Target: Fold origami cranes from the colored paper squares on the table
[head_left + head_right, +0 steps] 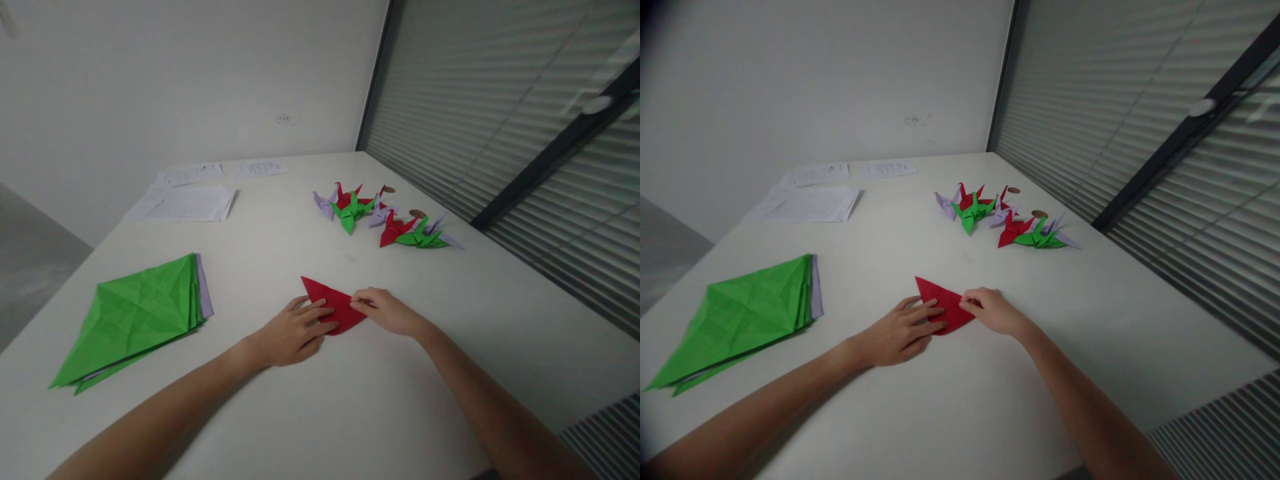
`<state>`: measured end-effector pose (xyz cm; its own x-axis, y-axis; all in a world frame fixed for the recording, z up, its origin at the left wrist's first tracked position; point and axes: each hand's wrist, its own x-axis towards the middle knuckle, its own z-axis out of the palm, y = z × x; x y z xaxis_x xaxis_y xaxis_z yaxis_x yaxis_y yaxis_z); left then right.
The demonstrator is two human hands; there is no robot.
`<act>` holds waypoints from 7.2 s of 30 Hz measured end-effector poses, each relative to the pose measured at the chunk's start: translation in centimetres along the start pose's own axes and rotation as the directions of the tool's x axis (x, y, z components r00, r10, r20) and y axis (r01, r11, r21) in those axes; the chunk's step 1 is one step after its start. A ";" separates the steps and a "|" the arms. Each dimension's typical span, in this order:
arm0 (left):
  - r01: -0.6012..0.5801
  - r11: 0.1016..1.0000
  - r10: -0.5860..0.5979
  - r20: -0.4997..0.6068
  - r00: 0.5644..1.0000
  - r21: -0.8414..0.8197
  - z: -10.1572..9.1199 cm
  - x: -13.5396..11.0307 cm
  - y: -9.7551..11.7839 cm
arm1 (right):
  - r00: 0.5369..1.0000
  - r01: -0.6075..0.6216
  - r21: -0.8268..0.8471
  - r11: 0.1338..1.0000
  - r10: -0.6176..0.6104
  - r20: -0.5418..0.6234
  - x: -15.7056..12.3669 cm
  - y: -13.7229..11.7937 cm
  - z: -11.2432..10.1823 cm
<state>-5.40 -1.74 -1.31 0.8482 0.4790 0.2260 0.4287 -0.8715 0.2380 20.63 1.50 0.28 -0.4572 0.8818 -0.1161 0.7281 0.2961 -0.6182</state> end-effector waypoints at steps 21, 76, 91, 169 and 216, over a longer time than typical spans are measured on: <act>-0.028 1.000 0.028 -0.027 0.999 -0.012 -0.2 0.1 0.1 | 0.934 -0.188 -0.378 0.907 0.046 -0.354 0.8 -1.3 3.6; -0.041 0.998 0.042 0.026 0.999 -0.040 0.3 0.1 -0.1 | 0.915 -0.250 -0.456 0.854 0.054 -0.401 1.2 -1.6 3.7; -0.042 0.993 0.051 0.074 0.996 -0.113 0.1 0.7 0.8 | 0.914 -0.259 -0.468 0.845 0.058 -0.402 1.1 -1.9 3.7; 0.012 0.991 -0.001 0.083 0.997 -0.134 0.5 0.5 1.1 | 0.988 0.026 0.119 0.993 -0.007 -0.155 0.2 0.2 1.2; -0.158 -0.481 -0.699 0.269 0.662 -0.862 0.5 2.2 1.8 | 0.741 0.448 -0.177 0.876 -0.475 -0.475 -2.0 -5.5 4.7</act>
<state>-2.62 -2.30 -0.86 0.3454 0.8986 -0.2705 -0.6084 0.4339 0.6646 15.15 -3.66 0.30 -0.4418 0.6870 0.5769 0.5233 0.7197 -0.4563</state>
